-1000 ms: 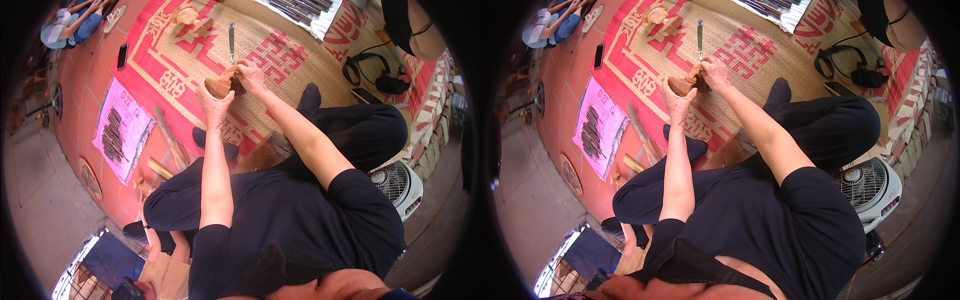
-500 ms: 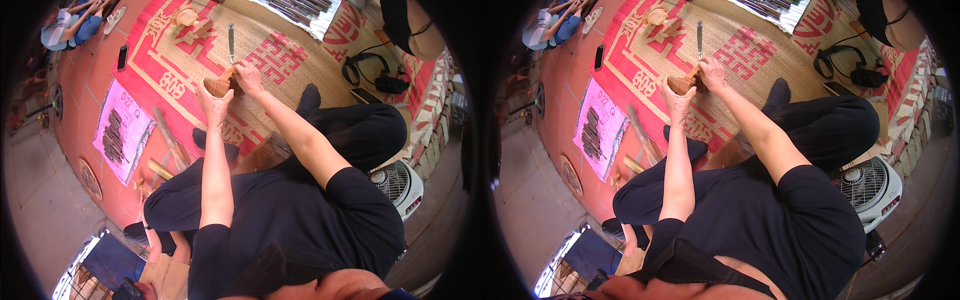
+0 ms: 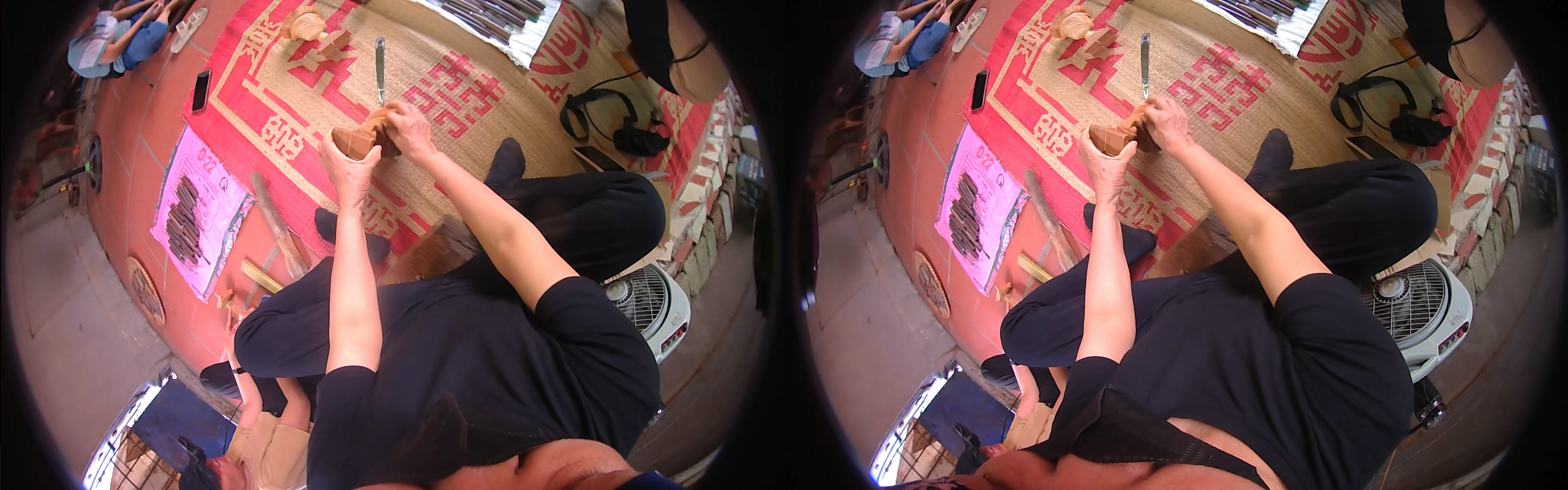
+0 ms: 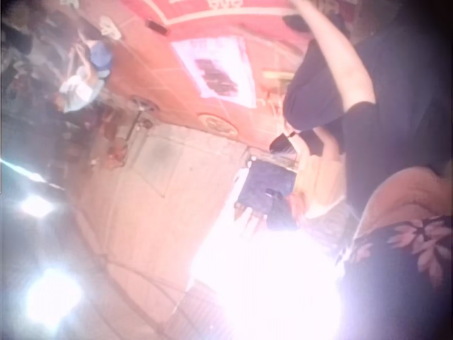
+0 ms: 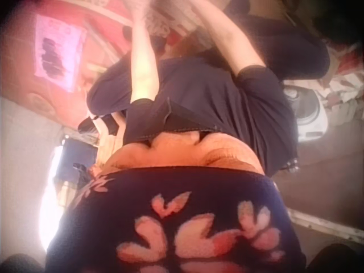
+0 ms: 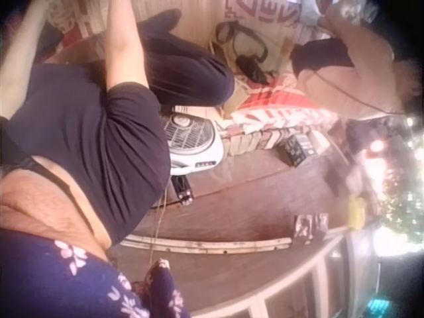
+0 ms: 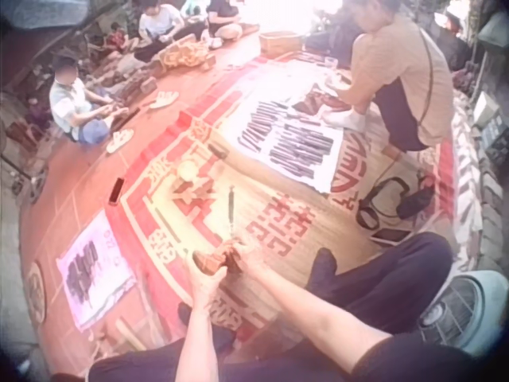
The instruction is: The person sits on a mat and uses a knife to carve a small wooden block, repeatedly peeling thin shavings from its surface. The person rotates the block and continues carving while other people work nearby.
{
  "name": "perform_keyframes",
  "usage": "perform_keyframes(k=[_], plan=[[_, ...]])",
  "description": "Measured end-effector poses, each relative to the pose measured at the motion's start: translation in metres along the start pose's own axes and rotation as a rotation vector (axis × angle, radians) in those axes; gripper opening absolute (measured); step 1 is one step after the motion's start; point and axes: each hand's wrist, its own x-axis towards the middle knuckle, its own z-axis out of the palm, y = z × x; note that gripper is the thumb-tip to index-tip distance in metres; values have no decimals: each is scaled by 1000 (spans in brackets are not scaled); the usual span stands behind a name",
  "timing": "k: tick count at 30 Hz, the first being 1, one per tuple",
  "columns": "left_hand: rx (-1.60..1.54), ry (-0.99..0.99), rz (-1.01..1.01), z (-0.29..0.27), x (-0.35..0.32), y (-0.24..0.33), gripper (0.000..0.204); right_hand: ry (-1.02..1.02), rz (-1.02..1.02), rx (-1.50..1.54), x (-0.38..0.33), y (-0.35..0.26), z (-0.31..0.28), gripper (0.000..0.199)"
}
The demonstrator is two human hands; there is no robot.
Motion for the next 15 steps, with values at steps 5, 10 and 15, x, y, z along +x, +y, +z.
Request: perform_keyframes(k=[5, 10, 15], plan=[[-15, -36, -71, -3, 2, -5, 88, -26, -58, -3, -15, 1, -11, 13], [-51, -26, -96, -3, 0, -5, 88, 26, 188, 168, 23, -19, -9, 15], [-6, 3, -58, 1, -3, 0, 87, 64, 47, 40, 3, -5, 13, 17]])
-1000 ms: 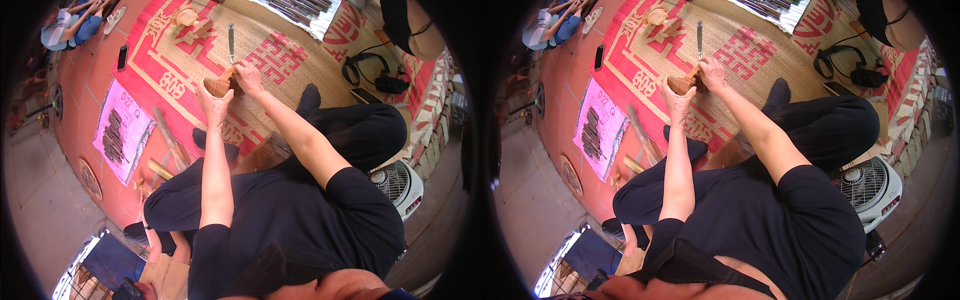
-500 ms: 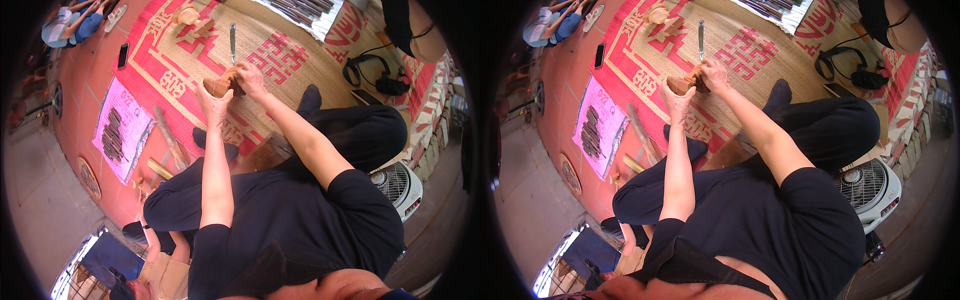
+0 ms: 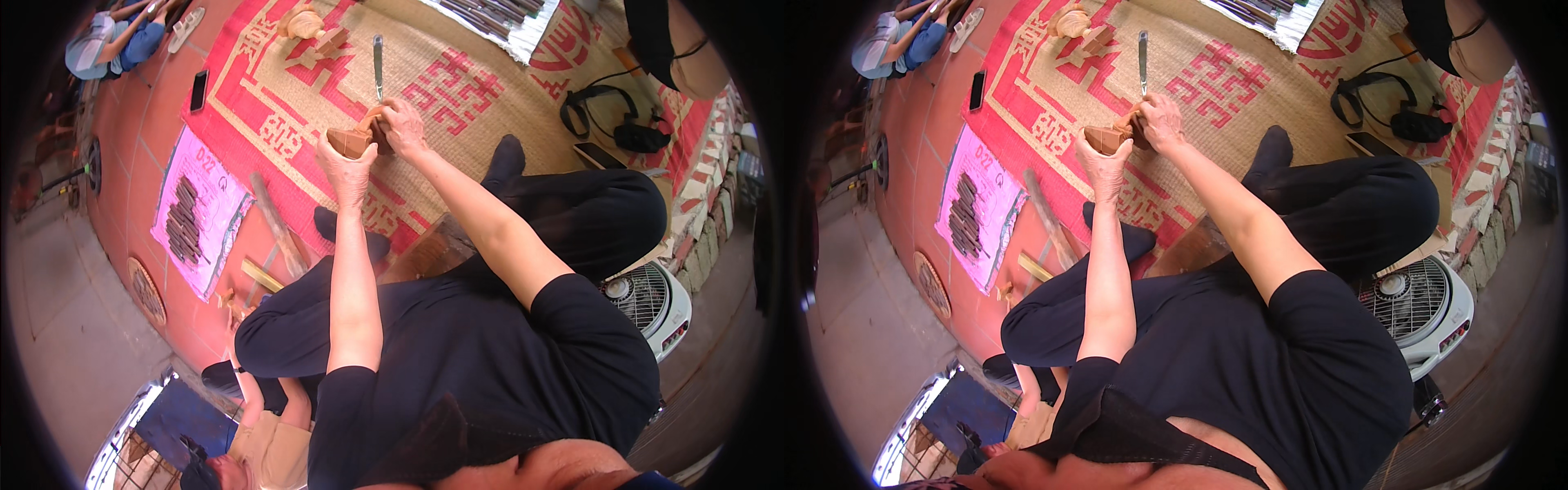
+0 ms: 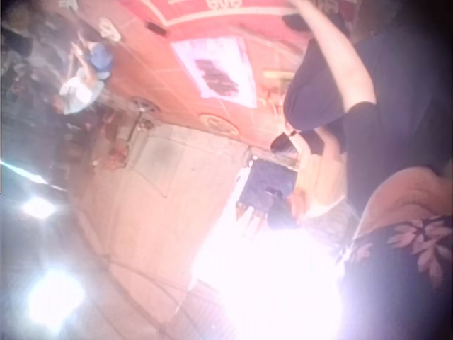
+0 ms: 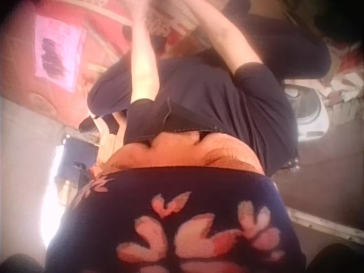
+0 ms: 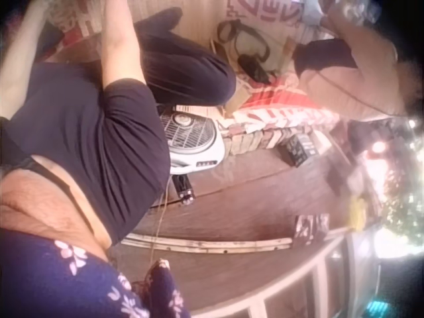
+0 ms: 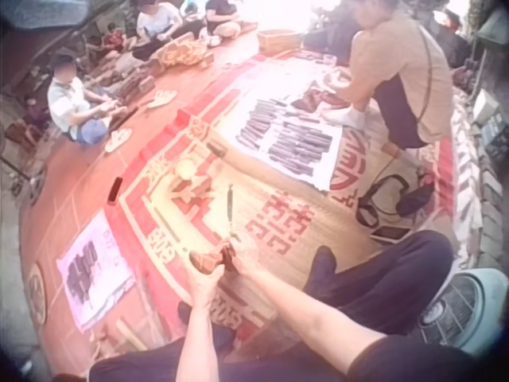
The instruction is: The person sits on a mat and uses a knife to carve a small wooden block, repeatedly peeling thin shavings from its surface. The person rotates the block and continues carving while other people work nearby.
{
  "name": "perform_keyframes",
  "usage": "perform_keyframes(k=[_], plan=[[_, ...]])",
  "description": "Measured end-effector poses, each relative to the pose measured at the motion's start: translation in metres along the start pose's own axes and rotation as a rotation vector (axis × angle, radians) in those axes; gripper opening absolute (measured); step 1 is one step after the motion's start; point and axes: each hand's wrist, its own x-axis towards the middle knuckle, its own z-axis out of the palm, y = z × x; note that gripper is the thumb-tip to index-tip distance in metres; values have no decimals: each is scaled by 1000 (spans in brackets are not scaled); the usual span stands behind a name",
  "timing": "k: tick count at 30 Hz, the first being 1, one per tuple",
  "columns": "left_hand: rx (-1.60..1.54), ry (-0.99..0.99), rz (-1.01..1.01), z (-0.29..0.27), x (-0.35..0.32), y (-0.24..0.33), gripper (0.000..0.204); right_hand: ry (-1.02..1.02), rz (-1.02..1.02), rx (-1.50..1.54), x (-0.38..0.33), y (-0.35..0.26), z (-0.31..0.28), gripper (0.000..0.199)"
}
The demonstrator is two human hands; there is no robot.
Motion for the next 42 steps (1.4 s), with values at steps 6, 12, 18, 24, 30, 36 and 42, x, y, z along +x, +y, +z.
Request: perform_keyframes(k=[6, 12, 18, 24, 30, 36, 42], plan=[[73, 3, 24, -2, 2, 5, 83, -12, 19, -59, -14, 4, -16, 21], [74, 14, 59, 1, 0, 9, 83, 24, 88, -2, 8, -5, -6, 19], [-26, 53, 50, 0, 3, -1, 82, -43, -91, -113, -16, 9, -11, 19], [28, 7, -2, 0, 2, 2, 86, -14, 141, 44, 3, -16, -17, 20], [40, 55, 52, 0, 0, 3, 82, -15, -133, -132, -18, 4, -4, 21], [79, 43, 39, 0, 0, 1, 85, -67, 163, 137, 13, -21, -21, 20], [55, 68, 63, 3, -1, 1, 83, -44, -95, -64, -9, 6, -6, 18]])
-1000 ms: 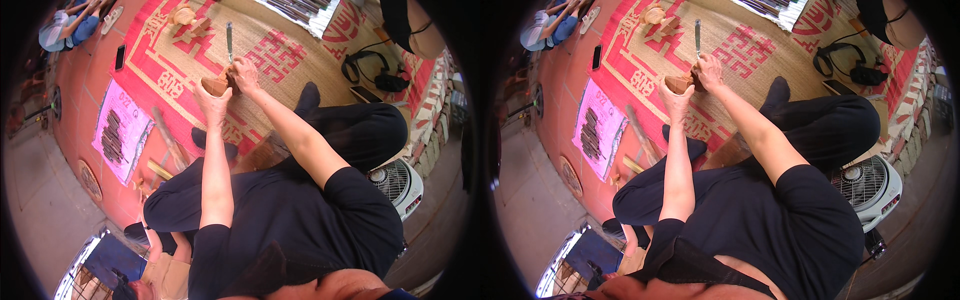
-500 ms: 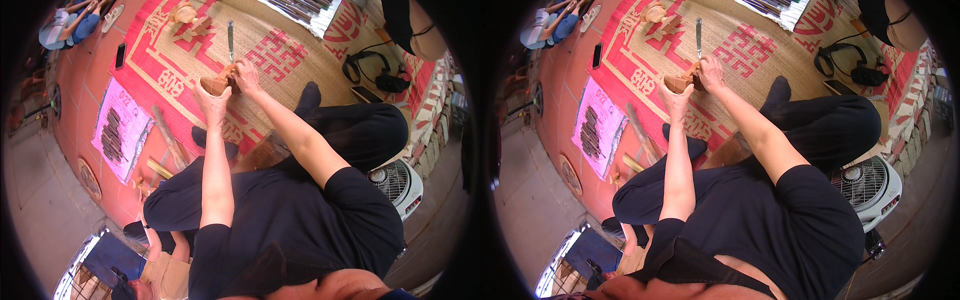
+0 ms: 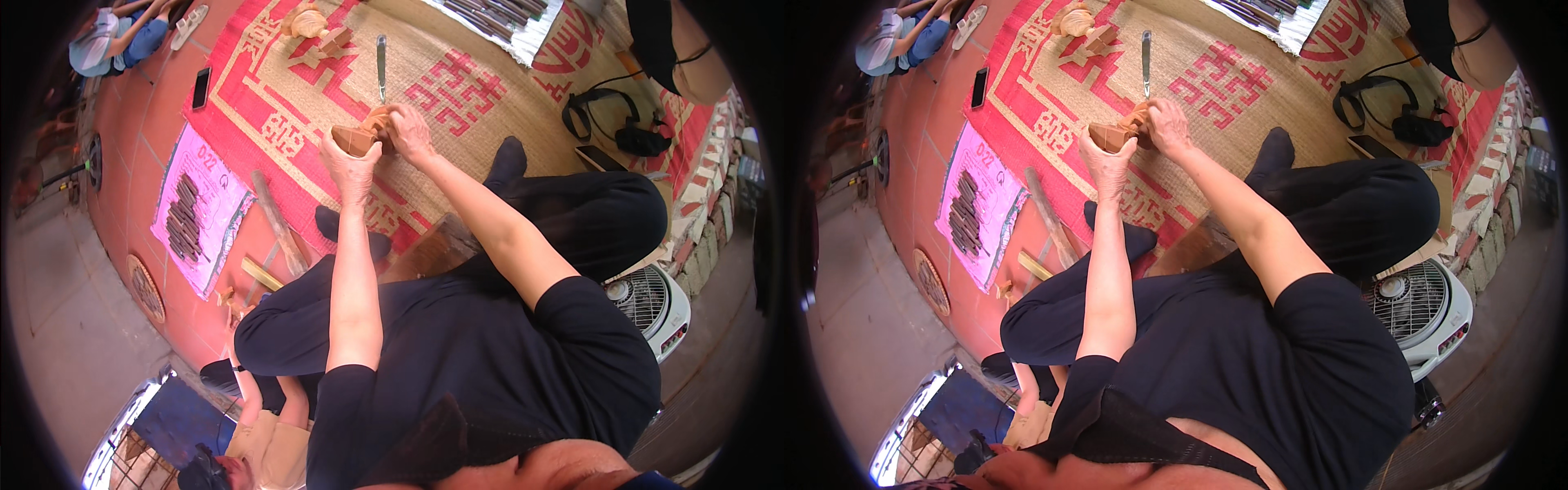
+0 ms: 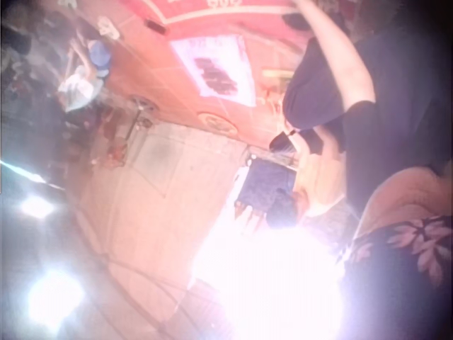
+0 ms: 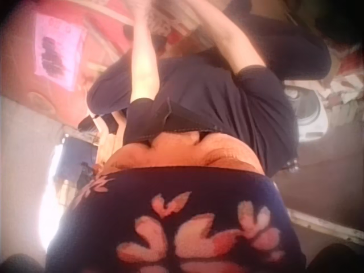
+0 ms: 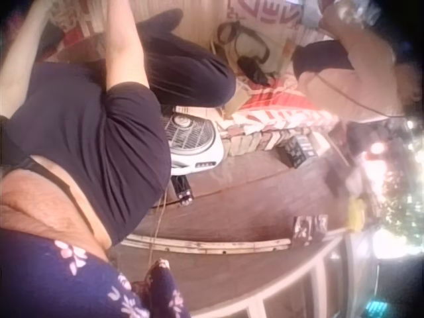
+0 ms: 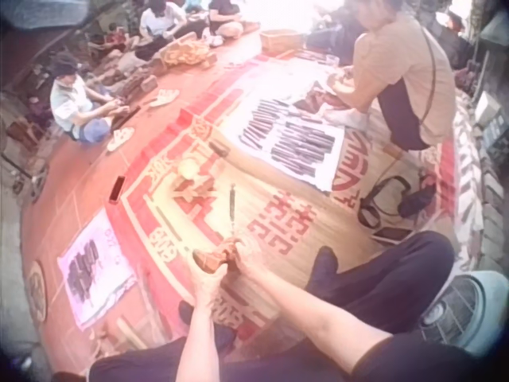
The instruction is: The person sits on a mat and uses a knife to carve a small wooden block, repeatedly peeling thin shavings from its surface. The person rotates the block and continues carving while other people work nearby.
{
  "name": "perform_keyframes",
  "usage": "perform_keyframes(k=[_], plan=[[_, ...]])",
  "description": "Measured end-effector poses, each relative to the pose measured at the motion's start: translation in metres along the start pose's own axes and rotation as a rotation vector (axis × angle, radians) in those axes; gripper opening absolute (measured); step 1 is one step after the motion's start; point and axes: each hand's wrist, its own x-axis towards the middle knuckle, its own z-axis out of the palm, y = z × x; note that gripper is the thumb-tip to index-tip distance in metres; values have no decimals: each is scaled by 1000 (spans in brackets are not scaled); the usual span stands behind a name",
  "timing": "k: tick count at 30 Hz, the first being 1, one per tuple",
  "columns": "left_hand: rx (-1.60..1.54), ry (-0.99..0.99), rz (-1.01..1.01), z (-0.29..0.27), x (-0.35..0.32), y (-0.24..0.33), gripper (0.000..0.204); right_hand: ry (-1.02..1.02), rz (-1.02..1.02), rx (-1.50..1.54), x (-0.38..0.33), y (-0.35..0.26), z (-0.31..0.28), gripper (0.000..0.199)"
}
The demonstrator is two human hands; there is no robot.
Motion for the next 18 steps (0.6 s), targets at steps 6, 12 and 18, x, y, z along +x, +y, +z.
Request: perform_keyframes(k=[6, 12, 18], plan=[[21, -44, -33, -1, 4, 3, 82, -37, 252, 173, 14, -13, -18, 17], [15, -17, 3, 0, 2, 1, 81, 61, 167, 127, 12, -8, 2, 17], [14, -51, -33, -4, 3, -3, 83, 21, 130, 109, 1, -11, -18, 20]])
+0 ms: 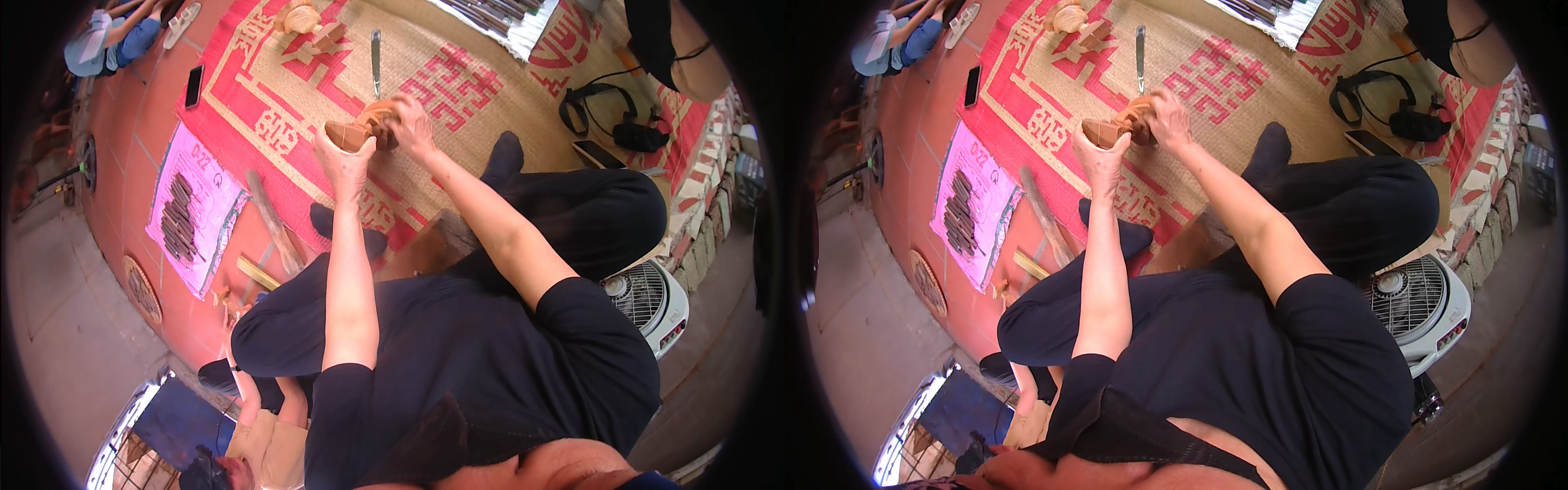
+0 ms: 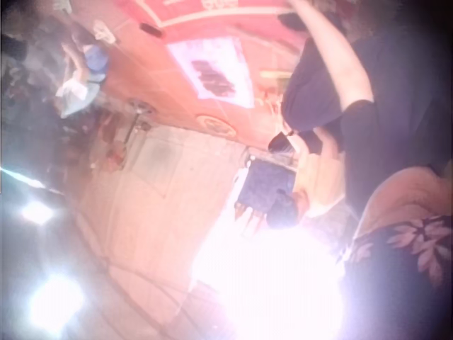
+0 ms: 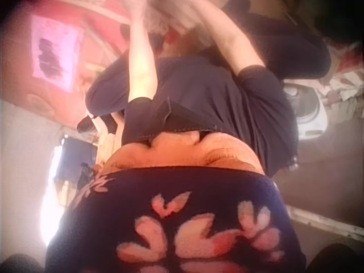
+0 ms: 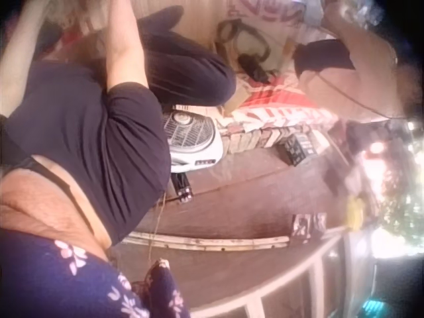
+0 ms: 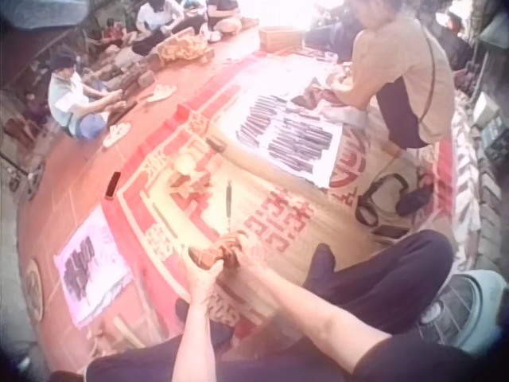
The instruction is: The person sits on a mat and uses a knife to carve a small wooden block, repeatedly peeling thin shavings from its surface. The person rotates the block and continues carving while other people work nearby.
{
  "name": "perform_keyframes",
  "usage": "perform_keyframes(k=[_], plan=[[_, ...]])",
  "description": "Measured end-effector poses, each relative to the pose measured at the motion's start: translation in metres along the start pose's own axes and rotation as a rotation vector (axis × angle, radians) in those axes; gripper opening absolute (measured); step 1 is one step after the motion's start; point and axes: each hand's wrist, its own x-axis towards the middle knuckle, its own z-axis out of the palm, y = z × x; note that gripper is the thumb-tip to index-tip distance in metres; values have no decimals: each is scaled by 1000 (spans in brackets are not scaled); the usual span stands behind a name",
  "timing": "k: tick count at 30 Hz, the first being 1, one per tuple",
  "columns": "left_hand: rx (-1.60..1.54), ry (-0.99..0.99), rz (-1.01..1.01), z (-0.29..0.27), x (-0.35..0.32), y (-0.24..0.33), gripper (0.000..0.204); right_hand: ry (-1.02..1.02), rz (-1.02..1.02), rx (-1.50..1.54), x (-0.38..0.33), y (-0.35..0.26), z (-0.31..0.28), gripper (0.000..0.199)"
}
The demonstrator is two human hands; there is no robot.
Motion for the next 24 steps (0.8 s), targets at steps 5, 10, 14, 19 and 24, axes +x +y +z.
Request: perform_keyframes(k=[5, 10, 14, 19, 24], plan=[[-23, 7, 17, 3, -1, 6, 86, -21, 148, -31, 23, -2, 17, 20], [-94, -3, -17, 1, -1, 2, 86, -36, -192, -189, -11, 12, 10, 18], [-6, -9, -6, -1, -1, 1, 86, 56, 59, 12, 3, 1, -3, 20], [-11, -16, 21, 0, 2, 3, 87, 6, 77, 14, 31, -4, 7, 19], [-98, 7, -9, 0, 0, 1, 86, 2, -103, -85, -5, 8, 11, 15]])
